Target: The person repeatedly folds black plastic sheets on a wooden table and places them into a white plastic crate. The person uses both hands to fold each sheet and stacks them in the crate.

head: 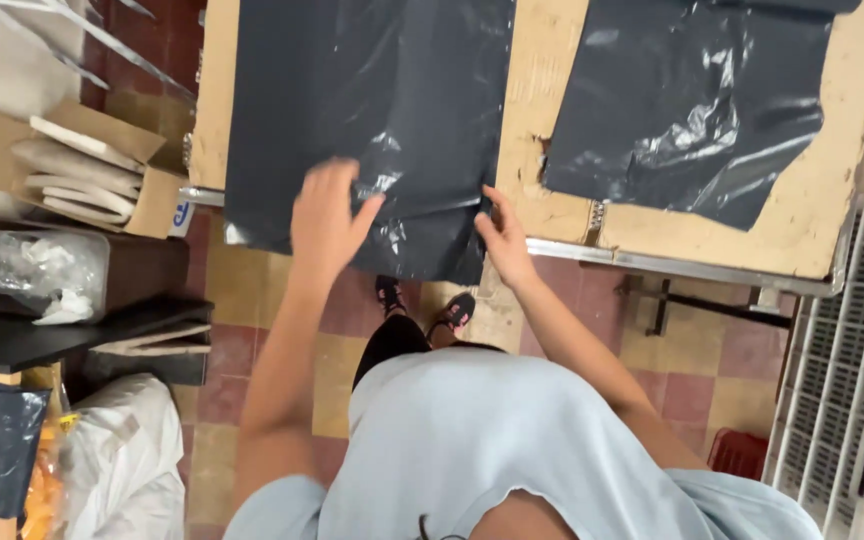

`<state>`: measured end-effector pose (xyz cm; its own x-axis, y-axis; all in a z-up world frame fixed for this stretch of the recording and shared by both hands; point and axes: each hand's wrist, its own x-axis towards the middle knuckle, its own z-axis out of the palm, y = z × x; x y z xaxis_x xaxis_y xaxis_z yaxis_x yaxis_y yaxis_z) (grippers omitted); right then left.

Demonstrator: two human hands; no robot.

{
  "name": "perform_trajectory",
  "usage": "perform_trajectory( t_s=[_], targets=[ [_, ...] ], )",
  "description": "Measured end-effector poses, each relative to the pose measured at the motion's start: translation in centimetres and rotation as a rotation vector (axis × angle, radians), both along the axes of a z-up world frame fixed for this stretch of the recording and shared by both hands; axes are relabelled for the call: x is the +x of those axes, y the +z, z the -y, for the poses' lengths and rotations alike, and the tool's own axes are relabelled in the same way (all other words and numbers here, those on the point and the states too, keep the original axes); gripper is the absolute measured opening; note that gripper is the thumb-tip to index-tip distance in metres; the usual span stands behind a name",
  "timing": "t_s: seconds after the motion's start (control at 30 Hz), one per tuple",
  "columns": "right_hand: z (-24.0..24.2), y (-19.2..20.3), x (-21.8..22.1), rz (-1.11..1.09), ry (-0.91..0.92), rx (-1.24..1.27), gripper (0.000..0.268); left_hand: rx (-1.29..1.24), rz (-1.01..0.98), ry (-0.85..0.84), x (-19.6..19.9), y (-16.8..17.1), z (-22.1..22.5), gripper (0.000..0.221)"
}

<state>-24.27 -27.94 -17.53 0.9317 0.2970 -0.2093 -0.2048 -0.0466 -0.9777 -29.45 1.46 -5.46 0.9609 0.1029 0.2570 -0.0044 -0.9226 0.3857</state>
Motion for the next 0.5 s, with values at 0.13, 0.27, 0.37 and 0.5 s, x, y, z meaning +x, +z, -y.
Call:
perform_trajectory(
  t_s=[0.13,0.27,0.37,0.5],
  targets=[
    [0.0,-3.8,0.2,-0.179,-0.146,-0.077,0.042,0.015,-0.319,-0.098,2.5,-0.5,1.8,0.066],
    [-1.1,-5.7,0.5,-0.168,-0.231,-0.141,0.027,0.197,-0.292,-0.285,0.8,-8.2,2.1,0.060],
    [-1.7,-3.6,-0.3,-0.140,-0.205,-0.220,0.021,0.086,-0.147,-0.219,0.8,-9.3,0.9,0.018],
    [-4.0,4.4,-1.8,0.102,-0.202,-0.668,0.052,-0.410,-0.364,-0.087,6.0,-7.2,-2.4,0.023]
  ],
)
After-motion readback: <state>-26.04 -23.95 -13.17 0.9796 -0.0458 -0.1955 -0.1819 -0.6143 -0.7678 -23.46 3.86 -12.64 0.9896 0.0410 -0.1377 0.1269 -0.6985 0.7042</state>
